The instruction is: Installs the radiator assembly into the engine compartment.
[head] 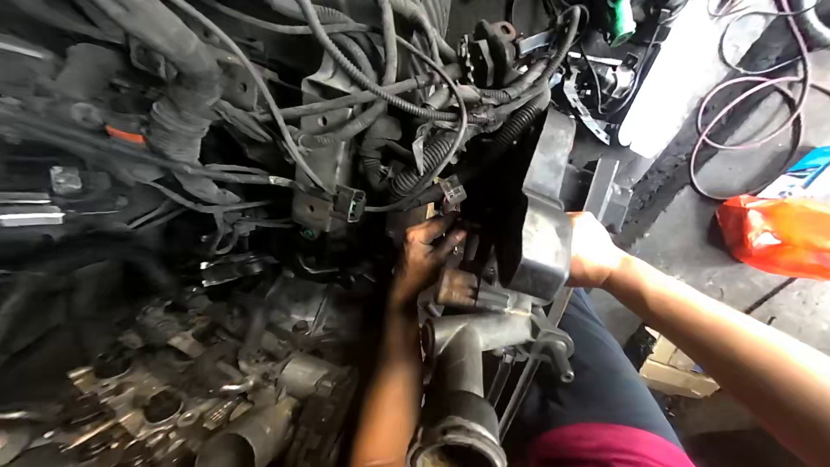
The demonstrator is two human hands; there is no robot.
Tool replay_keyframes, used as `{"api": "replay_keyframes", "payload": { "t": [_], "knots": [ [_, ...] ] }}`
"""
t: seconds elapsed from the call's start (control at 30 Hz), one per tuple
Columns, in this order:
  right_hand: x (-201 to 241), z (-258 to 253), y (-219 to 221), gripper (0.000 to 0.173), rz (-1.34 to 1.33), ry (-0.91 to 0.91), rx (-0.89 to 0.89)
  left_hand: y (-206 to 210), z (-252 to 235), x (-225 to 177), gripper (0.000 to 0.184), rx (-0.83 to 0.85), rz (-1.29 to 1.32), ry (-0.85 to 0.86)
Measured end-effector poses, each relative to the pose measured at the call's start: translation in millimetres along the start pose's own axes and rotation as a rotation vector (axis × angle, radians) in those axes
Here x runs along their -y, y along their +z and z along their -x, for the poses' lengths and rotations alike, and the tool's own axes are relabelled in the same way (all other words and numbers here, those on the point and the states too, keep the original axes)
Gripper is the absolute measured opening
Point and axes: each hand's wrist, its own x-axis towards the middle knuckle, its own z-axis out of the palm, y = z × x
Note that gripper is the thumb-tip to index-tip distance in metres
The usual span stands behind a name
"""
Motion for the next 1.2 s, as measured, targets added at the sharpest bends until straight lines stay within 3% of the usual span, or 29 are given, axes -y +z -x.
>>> {"api": "replay_keyframes", "payload": {
  "t": [0.13, 0.3, 0.47, 0.6, 0.67, 0.73, 0.8, 0.97, 1.1, 1.2],
  "knots": [
    [-1.1, 0.8, 1.9, 0.038, 0.02, -0.024, -0.037, -11.2, -3.8, -23.5, 0.021, 0.196, -0.031, -0.182],
    [-3.6, 4.1, 9.0, 0.033, 0.057, -0.033, -0.051, -17.0, -7.0, -25.0, 0.019, 0.295, 0.114, -0.27],
    [-4.1, 4.3, 9.4, 0.03, 0.075, -0.025, -0.016, -17.2, -7.0, -29.9, 0.022, 0.252, 0.181, -0.343],
    [-4.3, 4.2, 9.3, 0.033, 0.089, -0.026, -0.023, -17.7, -10.1, -35.3, 0.022, 0.229, 0.147, -0.279],
    [-3.2, 3.4, 7.9, 0.034, 0.096, -0.028, -0.024, -24.8, -10.0, -70.7, 0.02, 0.251, 0.029, -0.368],
    [-2.8, 3.4, 7.2, 0.035, 0.101, -0.028, -0.028, -36.8, -14.9, -135.4, 0.017, 0.32, -0.087, -0.624],
    [-2.4, 3.3, 7.1, 0.034, 0.092, -0.028, -0.03, -37.4, -14.8, -149.3, 0.017, 0.311, -0.126, -0.678],
    [-1.6, 2.3, 5.8, 0.035, 0.074, -0.031, -0.036, -36.4, -12.8, -145.1, 0.02, 0.329, -0.192, -0.674],
    [-2.6, 1.7, 5.9, 0.035, 0.066, -0.04, -0.041, -23.8, -20.1, -62.6, 0.036, 0.359, -0.045, -0.412],
    [-1.8, 2.0, 4.8, 0.036, 0.064, -0.035, -0.031, -31.3, -18.1, -70.4, 0.034, 0.42, -0.02, -0.48]
  ]
}}
